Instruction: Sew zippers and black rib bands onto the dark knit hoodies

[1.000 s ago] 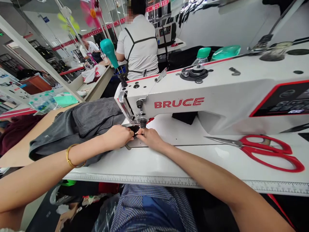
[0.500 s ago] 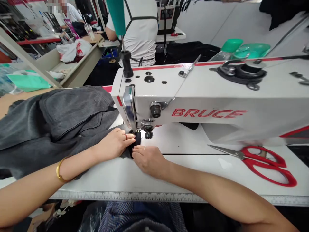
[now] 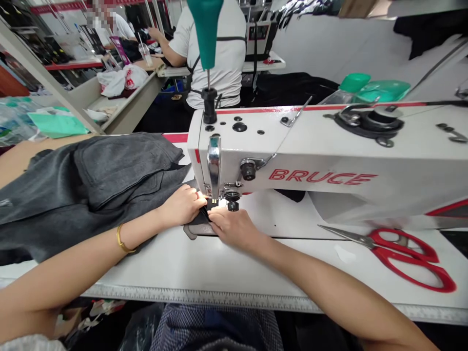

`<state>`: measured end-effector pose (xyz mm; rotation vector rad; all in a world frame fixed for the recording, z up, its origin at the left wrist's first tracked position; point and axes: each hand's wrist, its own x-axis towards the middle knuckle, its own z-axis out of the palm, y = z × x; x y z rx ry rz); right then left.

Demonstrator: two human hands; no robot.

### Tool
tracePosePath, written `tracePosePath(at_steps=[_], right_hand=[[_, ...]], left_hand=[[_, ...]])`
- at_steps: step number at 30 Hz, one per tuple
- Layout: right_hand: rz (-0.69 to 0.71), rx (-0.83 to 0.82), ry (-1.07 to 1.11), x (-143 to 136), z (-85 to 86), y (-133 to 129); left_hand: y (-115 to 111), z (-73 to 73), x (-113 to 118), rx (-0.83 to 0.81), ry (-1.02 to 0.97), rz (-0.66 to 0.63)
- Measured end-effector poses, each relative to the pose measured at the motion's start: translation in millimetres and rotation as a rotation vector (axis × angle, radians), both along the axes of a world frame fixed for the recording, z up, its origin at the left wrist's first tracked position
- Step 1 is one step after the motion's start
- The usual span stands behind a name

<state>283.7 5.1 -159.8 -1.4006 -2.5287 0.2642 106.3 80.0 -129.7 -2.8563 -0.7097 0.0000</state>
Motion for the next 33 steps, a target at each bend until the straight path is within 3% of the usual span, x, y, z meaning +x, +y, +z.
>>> tracePosePath(at_steps=[4,6,11,13,16,22,27,33], right_hand=[[-0.020,-0.042,0.111,0.5,-2.1,5.2],[-0.018,-0.059,0.177,-0.5,-2.0,6.1],[-0.054,-0.079,0.251,-1.7,3.2,5.5],[-0.065,-0.079,0.270,-0.9,3.4,5.2],[-0.069,-0.086,0.315,0.8,0.1,6.1],[-0.055,-0.124,0.376,2.8,-2.4,7.8],[0.001,-0.060,0.412,-6.4,0.0,-13.9],[-0.003,-0.073,0.349,-19.9,-3.0,-29.4]], left_hand=[[-2.7,33.0,-1.8,-0.040,0.210,-0.302],[-9.0,50.7,0.5,-0.063,0.314,-0.372],[-21.8,73.5,17.5,-0.015,0.441,-0.005],[-25.5,75.0,22.7,-0.013,0.458,0.086],[-33.3,75.1,23.3,-0.043,0.491,0.119],[-51.2,72.9,14.7,-0.075,0.446,-0.021],[-63.4,66.3,16.5,-0.145,0.353,-0.184],[-39.7,59.9,7.8,-0.079,0.296,-0.230]])
